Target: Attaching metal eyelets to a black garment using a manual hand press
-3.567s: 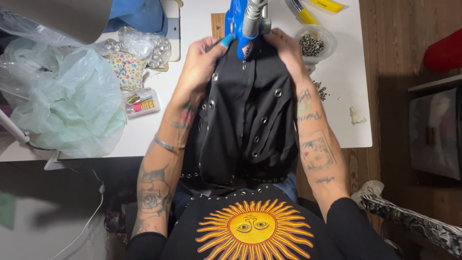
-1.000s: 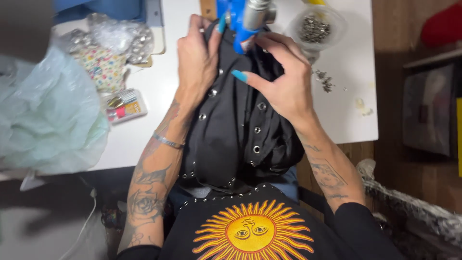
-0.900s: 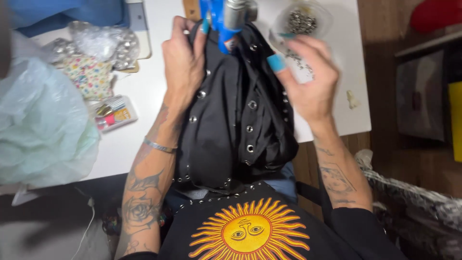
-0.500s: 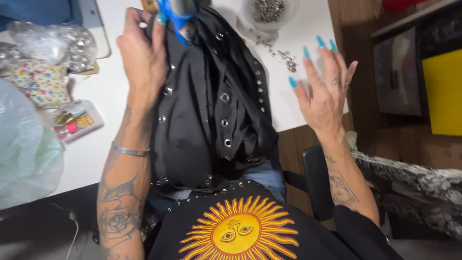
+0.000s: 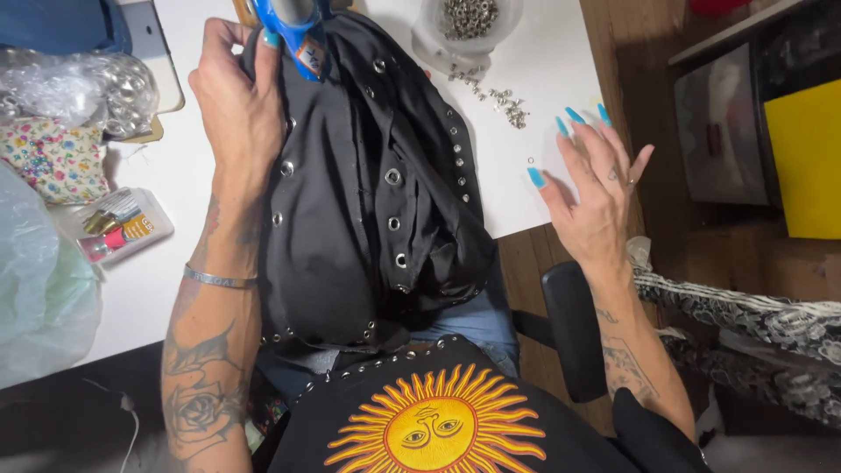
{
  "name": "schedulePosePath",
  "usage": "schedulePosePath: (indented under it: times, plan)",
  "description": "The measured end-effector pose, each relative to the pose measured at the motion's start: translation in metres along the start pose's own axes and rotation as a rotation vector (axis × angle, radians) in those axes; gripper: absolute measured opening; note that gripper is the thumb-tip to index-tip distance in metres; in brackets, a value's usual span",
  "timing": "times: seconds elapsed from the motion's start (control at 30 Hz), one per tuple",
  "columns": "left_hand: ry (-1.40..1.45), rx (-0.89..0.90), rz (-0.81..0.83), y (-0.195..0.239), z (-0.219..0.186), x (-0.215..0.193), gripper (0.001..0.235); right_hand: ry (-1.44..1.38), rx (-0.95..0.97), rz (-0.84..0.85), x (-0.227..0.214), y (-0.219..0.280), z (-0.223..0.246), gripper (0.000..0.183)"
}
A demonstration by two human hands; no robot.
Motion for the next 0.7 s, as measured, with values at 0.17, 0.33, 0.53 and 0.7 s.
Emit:
schedulePosePath:
  times: [0.17,0.33,0.53,0.7]
  plan:
    - [-0.017,0.117,-0.042,0.001,0.000,0.001,0.027,0.028,-0.214,0.049,0.017,0.012,0.001,0.036]
    - [-0.007,0.034,-0.013,0.001,-0.002,0.001,0.030,-0.024,-0.294,-0.011,0.001,0.011,0.015,0.027]
    - [0.024,0.181,-0.032,0.005,-0.009,0.002,0.023,-0.080,-0.408,0.028,0.010,0.019,0.009,0.023]
    - [0.009,0.101,-0.044,0.003,-0.006,-0.001,0.022,-0.203,-0.602,0.065,0.000,0.020,0.023,0.033]
Point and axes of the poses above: each hand's wrist, its own y-axis away from the middle knuckle, its own x-axis out of the palm, z = x × y, the point moved 8 cm from there along -y, towards the middle knuckle, and after that the axes turned 12 degrees about -x, right-handed, at the moved point
